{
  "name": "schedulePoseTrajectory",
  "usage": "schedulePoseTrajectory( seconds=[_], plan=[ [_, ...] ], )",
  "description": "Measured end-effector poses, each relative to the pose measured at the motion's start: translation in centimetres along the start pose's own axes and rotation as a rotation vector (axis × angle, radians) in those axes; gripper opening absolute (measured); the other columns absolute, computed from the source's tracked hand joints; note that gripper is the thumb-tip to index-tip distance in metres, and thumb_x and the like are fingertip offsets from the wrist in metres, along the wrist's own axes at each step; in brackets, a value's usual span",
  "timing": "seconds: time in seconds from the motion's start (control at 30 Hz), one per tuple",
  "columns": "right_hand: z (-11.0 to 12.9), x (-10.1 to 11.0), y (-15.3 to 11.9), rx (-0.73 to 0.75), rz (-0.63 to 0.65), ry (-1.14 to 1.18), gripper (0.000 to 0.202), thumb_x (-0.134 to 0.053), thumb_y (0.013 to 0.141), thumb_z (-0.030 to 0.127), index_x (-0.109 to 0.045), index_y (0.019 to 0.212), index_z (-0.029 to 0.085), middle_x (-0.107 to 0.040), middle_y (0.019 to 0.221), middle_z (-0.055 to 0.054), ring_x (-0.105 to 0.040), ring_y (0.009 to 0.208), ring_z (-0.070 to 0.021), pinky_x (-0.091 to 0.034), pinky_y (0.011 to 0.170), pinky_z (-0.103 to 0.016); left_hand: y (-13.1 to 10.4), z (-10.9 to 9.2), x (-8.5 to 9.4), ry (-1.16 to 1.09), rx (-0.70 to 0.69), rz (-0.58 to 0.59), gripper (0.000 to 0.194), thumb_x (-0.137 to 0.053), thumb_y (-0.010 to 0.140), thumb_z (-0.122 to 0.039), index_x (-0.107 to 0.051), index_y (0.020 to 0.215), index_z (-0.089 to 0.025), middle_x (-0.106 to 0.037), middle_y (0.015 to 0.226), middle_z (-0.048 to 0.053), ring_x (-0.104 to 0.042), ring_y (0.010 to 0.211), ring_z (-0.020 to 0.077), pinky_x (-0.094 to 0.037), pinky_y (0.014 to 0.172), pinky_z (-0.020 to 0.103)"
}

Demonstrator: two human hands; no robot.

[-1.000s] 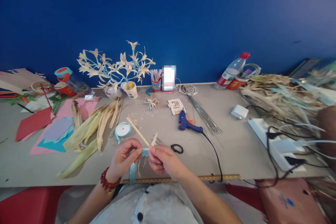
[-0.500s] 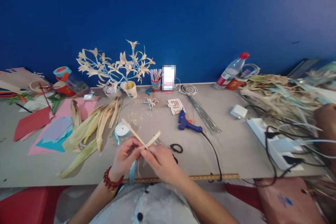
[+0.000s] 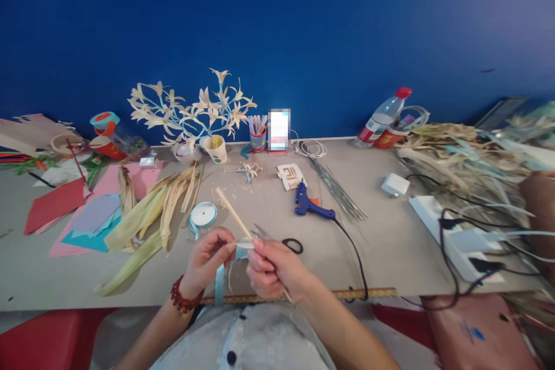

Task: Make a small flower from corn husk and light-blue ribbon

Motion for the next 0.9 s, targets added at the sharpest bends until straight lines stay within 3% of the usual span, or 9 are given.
schedulePoseTrajectory(
  seconds=[0.03, 0.1, 0.2, 0.27, 0.43, 0.57, 0.73, 0.8, 0.9],
  plan=[
    [0.0, 0.1, 0.0, 0.006, 0.000, -0.018, 0.052, -0.039, 0.092, 0.060, -0.029, 0.057, 0.023, -0.020, 0.042, 0.012, -0.009, 0.031, -0.0045, -0.013, 0.030, -0.018, 0.0, 0.4, 0.1, -0.023, 0.018, -0.011, 0.019, -0.057, 0.089, -0.032, -0.056, 0.079, -0.015, -0.057, 0.063, -0.002, -0.050, 0.049, 0.0071, -0.040, 0.047, 0.018],
    [0.8, 1.2, -0.1, 0.084, -0.124, -0.225, 0.053, -0.034, 0.093, 0.062, -0.030, 0.057, 0.022, -0.023, 0.044, 0.011, -0.014, 0.034, -0.0056, -0.018, 0.034, -0.019, 0.1, 0.9, 0.2, -0.058, 0.046, -0.038, 0.022, -0.057, 0.088, -0.035, -0.055, 0.079, -0.015, -0.056, 0.061, -0.002, -0.049, 0.048, 0.0070, -0.040, 0.046, 0.018],
    [3.3, 1.8, -0.6, 0.256, -0.374, -0.826, 0.050, -0.037, 0.095, 0.056, -0.045, 0.062, 0.019, -0.042, 0.056, 0.004, -0.037, 0.050, -0.0101, -0.033, 0.052, -0.022, 0.2, 0.8, 0.2, -0.062, 0.057, -0.061, 0.023, -0.058, 0.088, -0.037, -0.056, 0.079, -0.015, -0.056, 0.061, -0.002, -0.049, 0.047, 0.0069, -0.040, 0.046, 0.018],
    [3.8, 0.8, -0.4, 0.281, -0.413, -1.134, 0.046, -0.037, 0.098, 0.050, -0.055, 0.070, 0.017, -0.055, 0.069, -0.001, -0.049, 0.065, -0.0138, -0.036, 0.064, -0.025, 0.2, 0.2, 0.1, -0.039, 0.032, -0.064, 0.023, -0.059, 0.087, -0.036, -0.057, 0.079, -0.015, -0.056, 0.061, -0.002, -0.049, 0.048, 0.0070, -0.040, 0.046, 0.018],
    [3.9, 0.4, 0.1, 0.227, -0.475, -1.367, 0.045, -0.030, 0.101, 0.044, -0.062, 0.081, 0.019, -0.060, 0.069, -0.002, -0.049, 0.062, -0.0146, -0.033, 0.062, -0.026, -0.1, -0.5, 0.0, 0.052, -0.022, -0.055, 0.021, -0.057, 0.088, -0.034, -0.059, 0.080, -0.015, -0.059, 0.064, 0.000, -0.051, 0.049, 0.0079, -0.042, 0.047, 0.018],
    [3.3, 0.7, 0.5, 0.232, -0.405, -1.168, 0.052, -0.030, 0.099, 0.050, -0.054, 0.066, 0.018, -0.046, 0.059, 0.002, -0.041, 0.057, -0.0121, -0.030, 0.057, -0.025, -0.4, -0.4, 0.0, 0.068, -0.051, -0.044, 0.019, -0.056, 0.089, -0.030, -0.059, 0.078, -0.015, -0.059, 0.063, 0.000, -0.052, 0.048, 0.0078, -0.043, 0.048, 0.019],
    [0.3, 1.3, 0.7, 0.078, -0.241, -0.369, 0.054, -0.046, 0.088, 0.062, -0.034, 0.056, 0.021, -0.022, 0.047, 0.010, -0.016, 0.041, -0.0062, -0.013, 0.039, -0.020, -0.7, -1.2, 0.0, 0.138, -0.104, -0.028, 0.016, -0.057, 0.088, -0.027, -0.061, 0.077, -0.015, -0.059, 0.064, 0.001, -0.053, 0.051, 0.0091, -0.043, 0.049, 0.019],
    [-0.2, 1.0, 0.5, 0.015, -0.193, -0.158, 0.054, -0.051, 0.086, 0.060, -0.032, 0.055, 0.021, -0.021, 0.044, 0.011, -0.011, 0.037, -0.0044, -0.008, 0.035, -0.019, -0.6, -1.3, 0.2, 0.154, -0.109, -0.028, 0.016, -0.056, 0.088, -0.027, -0.060, 0.078, -0.015, -0.059, 0.066, 0.001, -0.053, 0.053, 0.0091, -0.043, 0.051, 0.020],
    [0.1, 0.4, 0.2, -0.006, -0.119, 0.008, 0.053, -0.054, 0.087, 0.057, -0.034, 0.054, 0.020, -0.026, 0.041, 0.011, -0.014, 0.032, -0.0032, -0.011, 0.030, -0.016, -0.6, -0.9, 0.8, 0.148, -0.087, -0.025, 0.018, -0.054, 0.089, -0.028, -0.060, 0.078, -0.015, -0.058, 0.067, 0.001, -0.052, 0.052, 0.0088, -0.043, 0.051, 0.020]
  ],
)
Point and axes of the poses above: each hand's wrist, its own y-axis towards the middle knuckle, its own x-axis out of the back of the hand, z = x × y, the point moved 10 cm from there along y, towards the middle knuckle
